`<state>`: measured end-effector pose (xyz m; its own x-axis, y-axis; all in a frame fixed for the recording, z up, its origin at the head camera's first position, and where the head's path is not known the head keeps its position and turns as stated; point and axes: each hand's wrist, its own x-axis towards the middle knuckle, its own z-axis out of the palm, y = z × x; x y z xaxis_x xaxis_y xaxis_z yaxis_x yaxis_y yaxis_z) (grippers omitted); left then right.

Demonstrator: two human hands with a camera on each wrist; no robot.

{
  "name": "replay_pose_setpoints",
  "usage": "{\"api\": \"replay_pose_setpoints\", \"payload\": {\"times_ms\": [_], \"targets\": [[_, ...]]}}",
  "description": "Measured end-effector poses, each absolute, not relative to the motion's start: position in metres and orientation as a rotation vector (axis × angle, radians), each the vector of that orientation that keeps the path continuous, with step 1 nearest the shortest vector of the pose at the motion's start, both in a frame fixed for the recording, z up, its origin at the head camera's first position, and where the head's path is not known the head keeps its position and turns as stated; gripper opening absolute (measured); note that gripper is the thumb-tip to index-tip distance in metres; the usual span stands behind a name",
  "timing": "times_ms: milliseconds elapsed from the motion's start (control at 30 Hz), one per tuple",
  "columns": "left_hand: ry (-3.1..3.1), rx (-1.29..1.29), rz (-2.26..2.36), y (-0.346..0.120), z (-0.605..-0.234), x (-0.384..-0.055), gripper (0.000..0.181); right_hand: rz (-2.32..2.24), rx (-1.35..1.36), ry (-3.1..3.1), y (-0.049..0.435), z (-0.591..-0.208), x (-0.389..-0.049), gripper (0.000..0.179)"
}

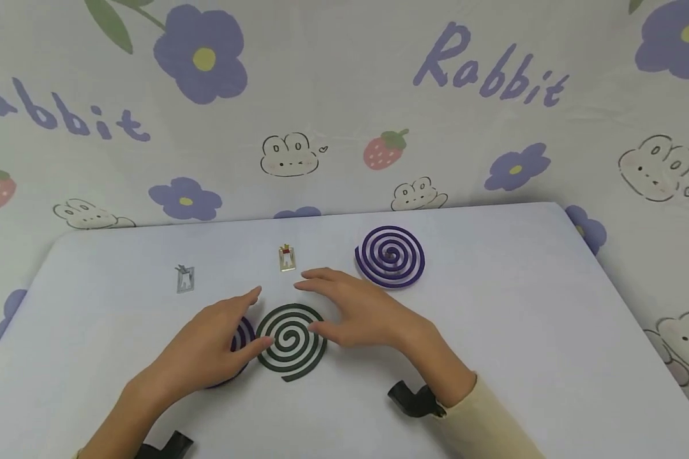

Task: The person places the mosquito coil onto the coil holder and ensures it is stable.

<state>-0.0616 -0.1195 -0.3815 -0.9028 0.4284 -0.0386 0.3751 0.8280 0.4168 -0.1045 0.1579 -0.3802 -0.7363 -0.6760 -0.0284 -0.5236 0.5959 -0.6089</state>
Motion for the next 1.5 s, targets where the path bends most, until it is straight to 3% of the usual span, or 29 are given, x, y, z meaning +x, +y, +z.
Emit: {"api": "replay_pose_setpoints", "payload": {"times_ms": [667,933,1167,1500], "targets": [[2.859,0.577,0.428,-0.109,-0.399,-0.051,0.103,-0.726,-1.087,2.487,0.149,-0.401,-0.099,0.084],[2.899,0.6,0.336,-0.098,-0.404,-0.045,0.105,-0.661,-1.049,2.5,0.149,-0.406,-0.1,0.107],[2.919,0.616,0.309,-0.097,-0.406,-0.042,0.118,-0.64,-1.019,2.516,0.147,-0.408,-0.102,0.102],[2.924,0.654,0.285,-0.098,-0.41,-0.042,0.115,-0.589,-0.998,2.555,0.15,-0.408,-0.102,0.101]]}}
